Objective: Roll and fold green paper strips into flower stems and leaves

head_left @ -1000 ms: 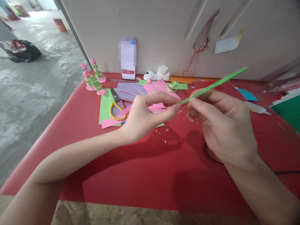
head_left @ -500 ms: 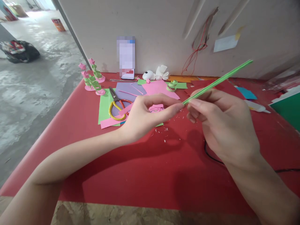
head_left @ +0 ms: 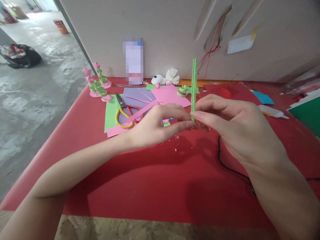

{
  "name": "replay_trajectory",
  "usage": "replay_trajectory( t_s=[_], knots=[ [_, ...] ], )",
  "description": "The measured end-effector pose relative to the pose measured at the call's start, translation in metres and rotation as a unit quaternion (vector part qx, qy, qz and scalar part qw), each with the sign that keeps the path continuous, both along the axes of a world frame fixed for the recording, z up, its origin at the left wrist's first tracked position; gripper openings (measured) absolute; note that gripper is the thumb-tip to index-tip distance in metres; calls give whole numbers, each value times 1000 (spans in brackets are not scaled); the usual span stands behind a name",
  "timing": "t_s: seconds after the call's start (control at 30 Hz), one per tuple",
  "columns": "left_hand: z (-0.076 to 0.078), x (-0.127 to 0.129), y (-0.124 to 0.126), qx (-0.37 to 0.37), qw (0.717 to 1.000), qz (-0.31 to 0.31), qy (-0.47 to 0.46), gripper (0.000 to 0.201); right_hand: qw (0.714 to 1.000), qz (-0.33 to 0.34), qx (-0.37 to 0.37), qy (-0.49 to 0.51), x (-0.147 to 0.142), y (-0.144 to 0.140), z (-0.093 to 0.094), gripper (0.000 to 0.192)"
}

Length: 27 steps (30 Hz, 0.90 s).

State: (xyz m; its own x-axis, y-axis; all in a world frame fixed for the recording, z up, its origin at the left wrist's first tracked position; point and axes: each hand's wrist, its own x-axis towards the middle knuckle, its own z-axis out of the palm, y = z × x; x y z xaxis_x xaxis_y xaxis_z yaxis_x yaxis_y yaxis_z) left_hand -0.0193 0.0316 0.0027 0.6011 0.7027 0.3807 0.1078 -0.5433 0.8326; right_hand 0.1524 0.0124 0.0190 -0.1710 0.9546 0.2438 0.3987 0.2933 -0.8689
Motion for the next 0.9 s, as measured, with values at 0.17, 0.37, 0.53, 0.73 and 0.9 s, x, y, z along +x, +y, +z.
replay_trajectory(
  t_s=[0.17,0.37,0.53,0.73,0.9],
  knots=[
    [-7,-8,17,-115,991,-62,-34,27,998,45,-4,-36,6,1,6,14],
    [-9,-13,33,-274,951,-140,-20,43,968,177,-117,-137,14,8,4,11],
    [-5,-15,28,-297,936,-150,117,15,949,211,-148,-182,18,13,-7,5],
    [-5,-7,19,-254,948,-99,164,9,952,187,-139,-197,17,16,-8,8],
    [-1,-3,10,-187,977,10,97,9,974,109,-93,-178,21,20,1,8]
  ],
)
